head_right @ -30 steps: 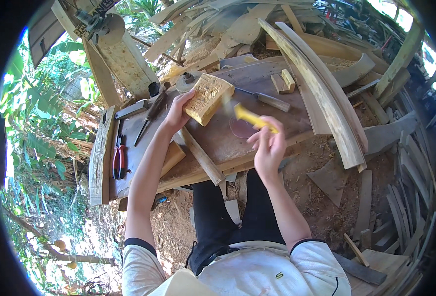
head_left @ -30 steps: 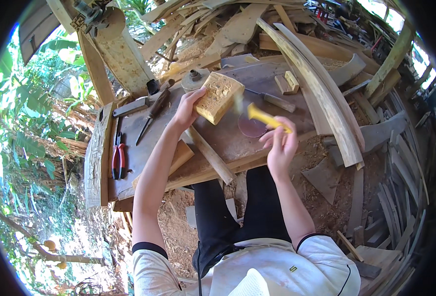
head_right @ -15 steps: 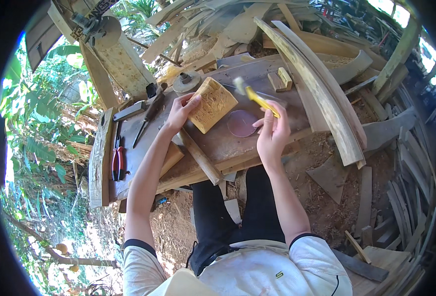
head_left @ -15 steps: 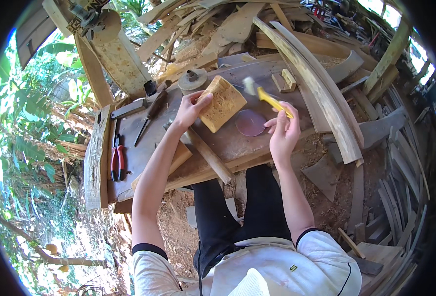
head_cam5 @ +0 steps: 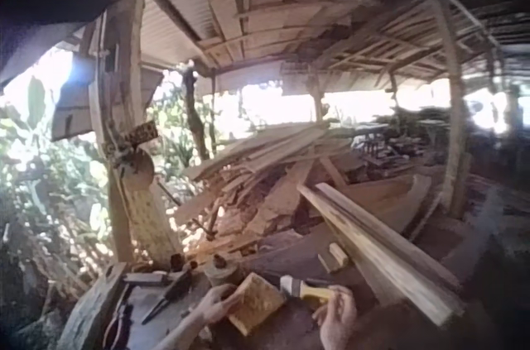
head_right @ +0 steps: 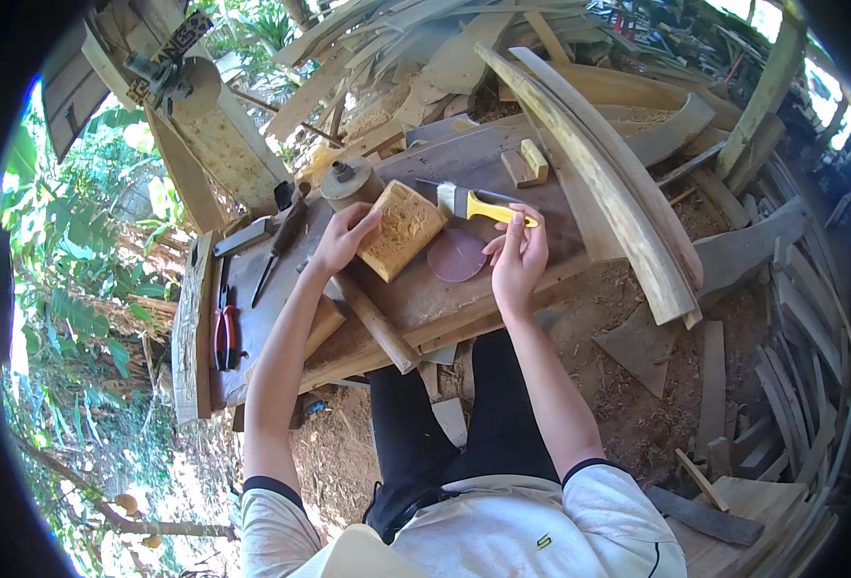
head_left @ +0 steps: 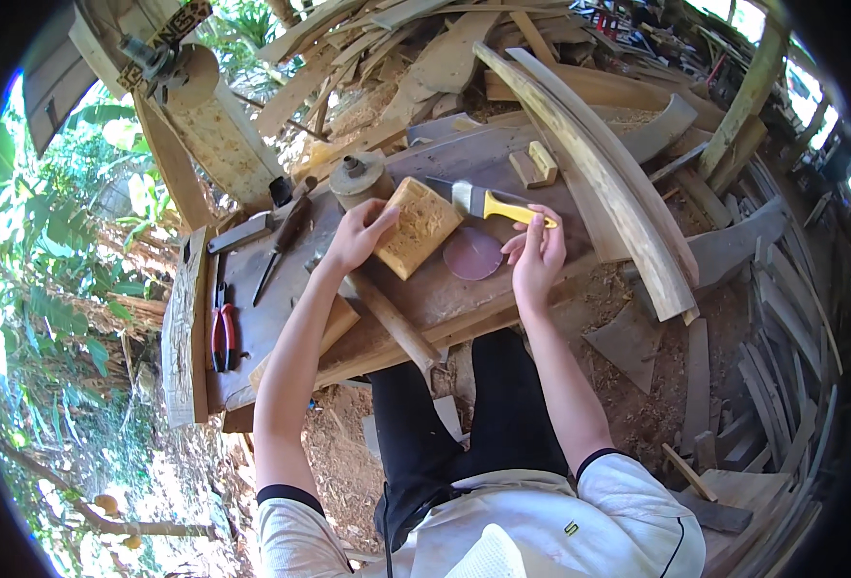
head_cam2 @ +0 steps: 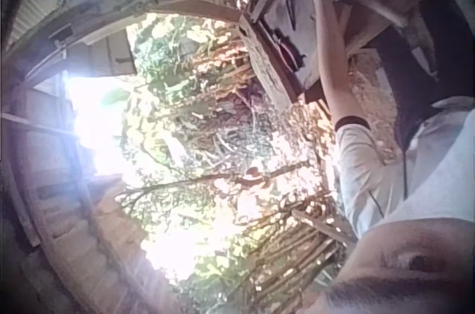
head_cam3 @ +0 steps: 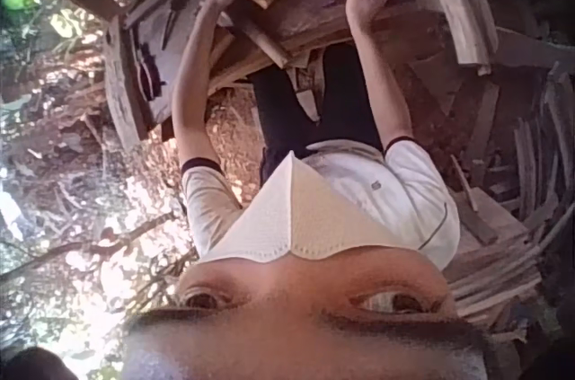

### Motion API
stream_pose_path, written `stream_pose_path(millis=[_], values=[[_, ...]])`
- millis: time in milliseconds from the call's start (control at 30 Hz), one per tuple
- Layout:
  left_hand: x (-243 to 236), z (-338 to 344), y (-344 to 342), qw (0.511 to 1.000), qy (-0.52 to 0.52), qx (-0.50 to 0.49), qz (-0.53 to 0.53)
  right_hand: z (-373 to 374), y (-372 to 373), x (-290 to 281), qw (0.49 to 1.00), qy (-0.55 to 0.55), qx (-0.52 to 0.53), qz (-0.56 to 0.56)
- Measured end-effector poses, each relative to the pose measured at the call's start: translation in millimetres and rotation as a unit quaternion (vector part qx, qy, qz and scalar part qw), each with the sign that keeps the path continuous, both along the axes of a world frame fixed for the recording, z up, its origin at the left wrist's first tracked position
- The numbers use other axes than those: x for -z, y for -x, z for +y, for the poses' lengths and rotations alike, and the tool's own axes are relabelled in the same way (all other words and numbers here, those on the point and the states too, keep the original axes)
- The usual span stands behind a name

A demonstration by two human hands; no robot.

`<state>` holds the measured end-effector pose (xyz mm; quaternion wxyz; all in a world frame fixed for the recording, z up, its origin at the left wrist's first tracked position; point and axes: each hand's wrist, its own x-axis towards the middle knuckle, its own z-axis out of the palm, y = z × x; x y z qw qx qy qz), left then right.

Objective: The person smooths a rectangular wooden block with sandpaper, then uses a hammer to drive a nail into the block. Finally, the person uses a brush to sweep sawdust off the workbench and the wooden block.

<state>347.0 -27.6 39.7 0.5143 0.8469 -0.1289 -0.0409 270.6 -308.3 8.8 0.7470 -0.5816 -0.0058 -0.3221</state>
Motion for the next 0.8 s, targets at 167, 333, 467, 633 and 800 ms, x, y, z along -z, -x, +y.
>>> stream_pose_path(millis=[167,333,467,633,800], values=[[-9.1,-17.0,11.1,0.983,-0.153,-0.029,-0.099,-1.1,-0.1,2.9,0.999,-0.014,0.023,-0.024],[-20.0,-29.4,23.2,0.945,-0.268,-0.064,-0.177,0.3,-0.5,4.9,0.999,-0.011,0.022,-0.022],[-26.1,-23.6,34.5,0.905,-0.347,-0.064,-0.238,2.1,2.4,-0.2,1.000,0.001,0.014,-0.012],[-34.5,-1.2,80.6,0.926,-0.294,-0.075,-0.224,-0.9,2.2,4.9,1.000,0.004,0.008,-0.013],[-47.8,60.8,179.2,0.914,-0.341,-0.151,-0.161,-1.0,3.5,7.8,1.000,0.002,0.012,-0.016]])
